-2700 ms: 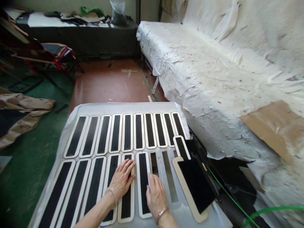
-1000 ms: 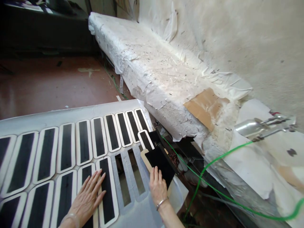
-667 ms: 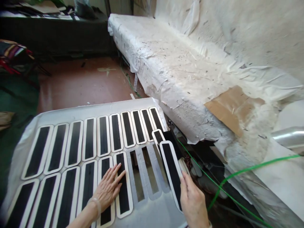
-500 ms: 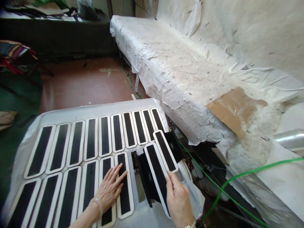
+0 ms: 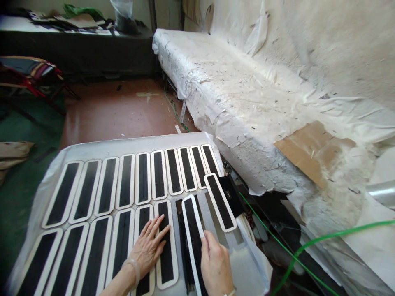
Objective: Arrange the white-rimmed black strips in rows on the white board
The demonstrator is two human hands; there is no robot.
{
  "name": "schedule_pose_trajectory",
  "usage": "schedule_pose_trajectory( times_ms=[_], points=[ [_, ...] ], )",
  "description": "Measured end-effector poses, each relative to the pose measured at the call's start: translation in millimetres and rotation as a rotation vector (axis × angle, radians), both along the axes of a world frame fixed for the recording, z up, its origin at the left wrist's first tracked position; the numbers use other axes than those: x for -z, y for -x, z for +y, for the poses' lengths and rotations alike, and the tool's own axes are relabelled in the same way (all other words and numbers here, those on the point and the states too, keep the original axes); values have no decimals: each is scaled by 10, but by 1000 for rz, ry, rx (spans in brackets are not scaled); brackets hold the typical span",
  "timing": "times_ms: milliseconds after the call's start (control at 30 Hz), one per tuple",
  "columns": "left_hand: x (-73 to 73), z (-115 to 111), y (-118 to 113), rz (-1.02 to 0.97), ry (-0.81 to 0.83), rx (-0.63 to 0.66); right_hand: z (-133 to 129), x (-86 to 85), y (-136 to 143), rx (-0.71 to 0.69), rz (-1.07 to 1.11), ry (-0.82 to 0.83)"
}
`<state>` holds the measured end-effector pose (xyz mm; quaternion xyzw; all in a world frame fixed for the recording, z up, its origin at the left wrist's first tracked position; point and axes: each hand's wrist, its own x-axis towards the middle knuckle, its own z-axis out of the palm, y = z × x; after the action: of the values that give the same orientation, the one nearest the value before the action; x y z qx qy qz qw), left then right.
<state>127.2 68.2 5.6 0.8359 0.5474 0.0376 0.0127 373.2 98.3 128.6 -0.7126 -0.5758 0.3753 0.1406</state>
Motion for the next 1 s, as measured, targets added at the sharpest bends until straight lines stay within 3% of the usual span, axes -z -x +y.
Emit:
schedule_pose_trajectory(
  times_ms=[233, 400, 700, 833, 1000],
  points=[
    [5, 21, 3, 14, -40, 9, 215, 182, 173, -62, -63, -5],
    [9, 6, 15, 29, -44, 32, 403, 431, 272, -43, 63, -69],
    [-18, 2, -8, 16, 12, 20, 44, 1122, 163, 175, 431, 159],
    [-27, 12, -17, 9, 11, 2, 47, 1189, 233, 158, 465, 156],
    [-23, 57, -93, -27, 22, 41, 142, 1155, 278, 99, 309, 142]
  ],
)
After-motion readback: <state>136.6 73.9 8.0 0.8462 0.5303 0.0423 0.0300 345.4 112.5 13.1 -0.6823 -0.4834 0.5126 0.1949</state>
